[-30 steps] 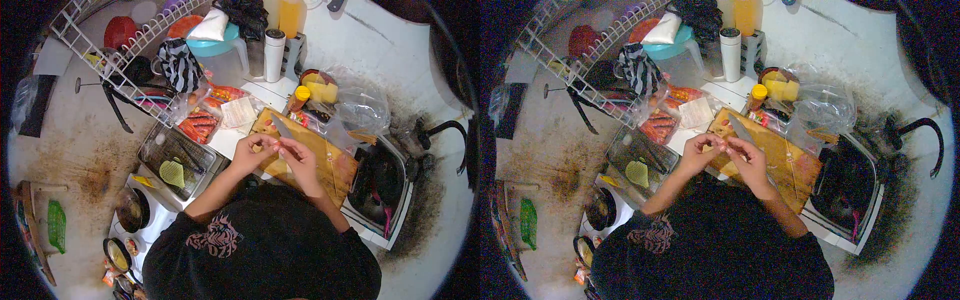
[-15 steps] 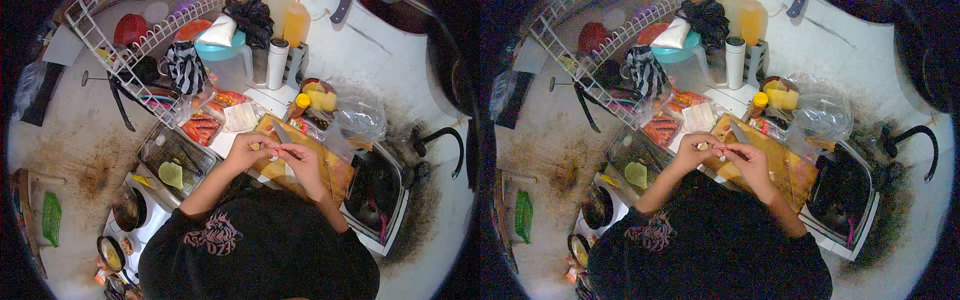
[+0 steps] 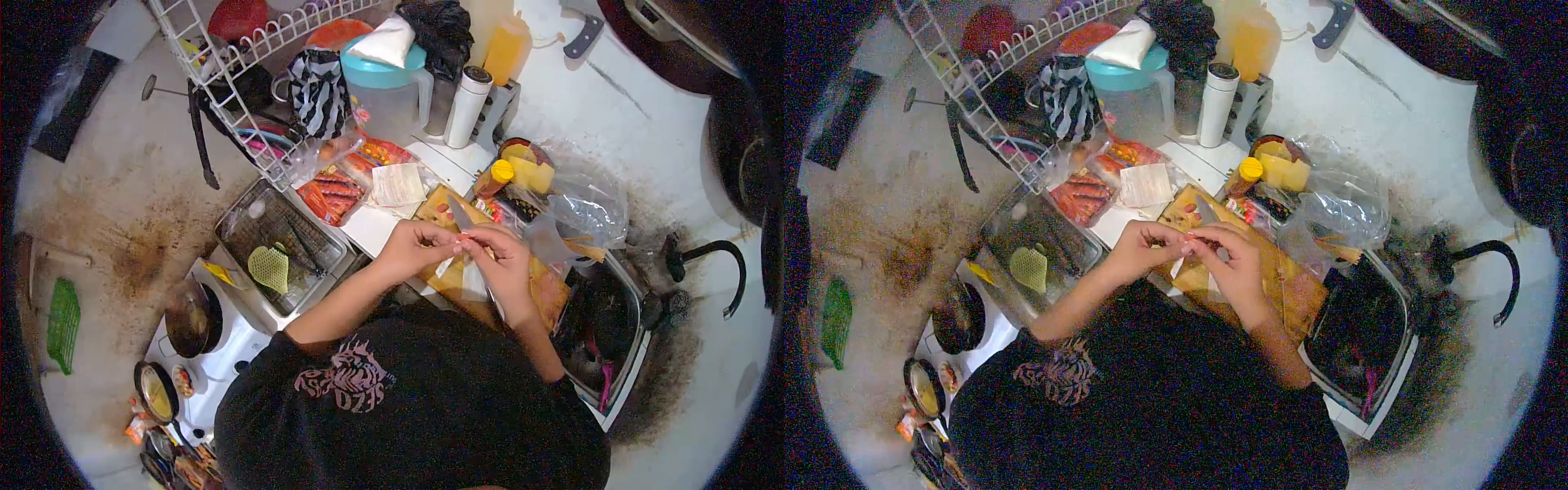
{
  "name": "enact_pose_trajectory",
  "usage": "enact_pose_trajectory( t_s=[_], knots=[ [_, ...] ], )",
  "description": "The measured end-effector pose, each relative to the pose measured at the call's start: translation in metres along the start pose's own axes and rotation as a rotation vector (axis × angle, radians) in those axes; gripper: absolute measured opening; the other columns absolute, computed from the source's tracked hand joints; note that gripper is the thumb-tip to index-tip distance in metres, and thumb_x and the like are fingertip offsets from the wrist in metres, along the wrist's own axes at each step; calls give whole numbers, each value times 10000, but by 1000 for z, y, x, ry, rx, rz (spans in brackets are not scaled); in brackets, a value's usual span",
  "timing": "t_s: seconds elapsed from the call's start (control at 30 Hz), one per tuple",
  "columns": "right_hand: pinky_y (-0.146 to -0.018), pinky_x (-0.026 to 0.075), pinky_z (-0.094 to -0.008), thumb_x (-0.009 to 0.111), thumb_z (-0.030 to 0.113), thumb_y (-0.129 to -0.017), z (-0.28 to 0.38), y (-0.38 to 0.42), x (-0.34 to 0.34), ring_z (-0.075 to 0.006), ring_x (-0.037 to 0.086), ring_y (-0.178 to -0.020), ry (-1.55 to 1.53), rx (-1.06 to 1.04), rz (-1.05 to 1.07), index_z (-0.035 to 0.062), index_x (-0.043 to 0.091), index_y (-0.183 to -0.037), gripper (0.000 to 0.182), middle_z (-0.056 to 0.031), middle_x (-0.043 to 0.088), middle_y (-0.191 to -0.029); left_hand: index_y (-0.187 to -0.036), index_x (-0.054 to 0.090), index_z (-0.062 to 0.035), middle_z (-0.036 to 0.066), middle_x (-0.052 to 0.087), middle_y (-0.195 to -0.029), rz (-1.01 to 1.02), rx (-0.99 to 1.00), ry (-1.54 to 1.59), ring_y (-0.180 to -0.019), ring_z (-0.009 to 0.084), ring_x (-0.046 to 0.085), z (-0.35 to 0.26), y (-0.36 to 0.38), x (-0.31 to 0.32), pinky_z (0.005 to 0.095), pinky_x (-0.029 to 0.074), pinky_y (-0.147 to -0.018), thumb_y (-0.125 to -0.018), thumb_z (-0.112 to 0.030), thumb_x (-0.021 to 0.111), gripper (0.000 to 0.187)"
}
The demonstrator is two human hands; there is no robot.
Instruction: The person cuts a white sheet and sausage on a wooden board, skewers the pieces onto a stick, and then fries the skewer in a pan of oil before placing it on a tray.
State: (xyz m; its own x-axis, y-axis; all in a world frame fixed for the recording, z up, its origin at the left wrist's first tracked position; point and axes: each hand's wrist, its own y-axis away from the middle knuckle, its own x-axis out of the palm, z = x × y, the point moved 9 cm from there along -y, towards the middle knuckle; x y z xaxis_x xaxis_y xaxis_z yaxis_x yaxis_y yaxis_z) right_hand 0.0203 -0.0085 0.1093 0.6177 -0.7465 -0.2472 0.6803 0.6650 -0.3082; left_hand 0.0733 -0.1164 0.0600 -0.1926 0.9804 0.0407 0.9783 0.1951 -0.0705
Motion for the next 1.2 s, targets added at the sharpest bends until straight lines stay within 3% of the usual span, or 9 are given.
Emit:
enact_pose_trajectory(
  t_s=[0.07,0.27,0.57,0.67,0.77,0.87,1.07,1.2],
  knots=[
    [-702,450,-249,628,43,-717,21,0,0,-174,580,-779,229,-194,-1,13,620,-869,156,-94,601,-845,-844,648,-14,26,630,-744,7,-20,14,-648,51,535,-6,3,1,189,428,-610,-727,-113,668,155],
    [-693,479,-296,607,19,-691,50,13,9,-229,594,-785,500,-543,5,18,614,-875,184,-107,598,-861,-838,636,14,61,633,-785,33,-84,173,-705,86,568,-6,10,3,212,456,-671,-726,-71,659,143],
    [-707,478,-290,584,8,-671,50,20,22,-239,580,-846,640,-669,139,21,602,-934,264,-118,566,-961,-846,637,5,48,631,-793,-38,-66,138,-716,77,558,0,13,-4,215,448,-676,-730,-92,661,153],
    [-706,474,-281,610,-2,-677,42,16,17,-223,581,-829,510,-616,85,25,602,-943,268,-116,569,-944,-847,639,-3,40,631,-796,-80,-10,165,-709,69,551,-2,13,-9,210,443,-661,-730,-102,664,155],
    [-696,467,-261,624,1,-700,8,8,8,-191,576,-811,161,-155,30,24,604,-945,247,-108,571,-938,-846,648,-14,40,635,-778,-111,5,125,-687,58,552,1,13,-11,196,441,-644,-728,-102,666,148],
    [-684,458,-244,619,18,-726,-16,10,14,-162,569,-798,-52,-11,54,16,603,-945,220,-99,575,-914,-837,645,-17,23,628,-770,-119,27,-11,-689,61,540,-4,15,-12,202,434,-648,-717,-100,674,148],
    [-640,452,-236,621,33,-729,-24,9,13,-147,571,-789,-109,67,65,5,602,-913,186,-84,582,-853,-812,648,-14,24,627,-750,-95,27,-51,-671,56,534,-2,15,-12,208,435,-634,-711,-103,678,137],
    [-632,454,-239,623,34,-721,-4,8,12,-155,581,-752,92,-44,38,7,597,-865,148,-91,586,-836,-807,645,-10,14,622,-738,-62,-87,-39,-664,44,520,4,16,-9,199,427,-623,-720,-118,676,142]
  ],
)
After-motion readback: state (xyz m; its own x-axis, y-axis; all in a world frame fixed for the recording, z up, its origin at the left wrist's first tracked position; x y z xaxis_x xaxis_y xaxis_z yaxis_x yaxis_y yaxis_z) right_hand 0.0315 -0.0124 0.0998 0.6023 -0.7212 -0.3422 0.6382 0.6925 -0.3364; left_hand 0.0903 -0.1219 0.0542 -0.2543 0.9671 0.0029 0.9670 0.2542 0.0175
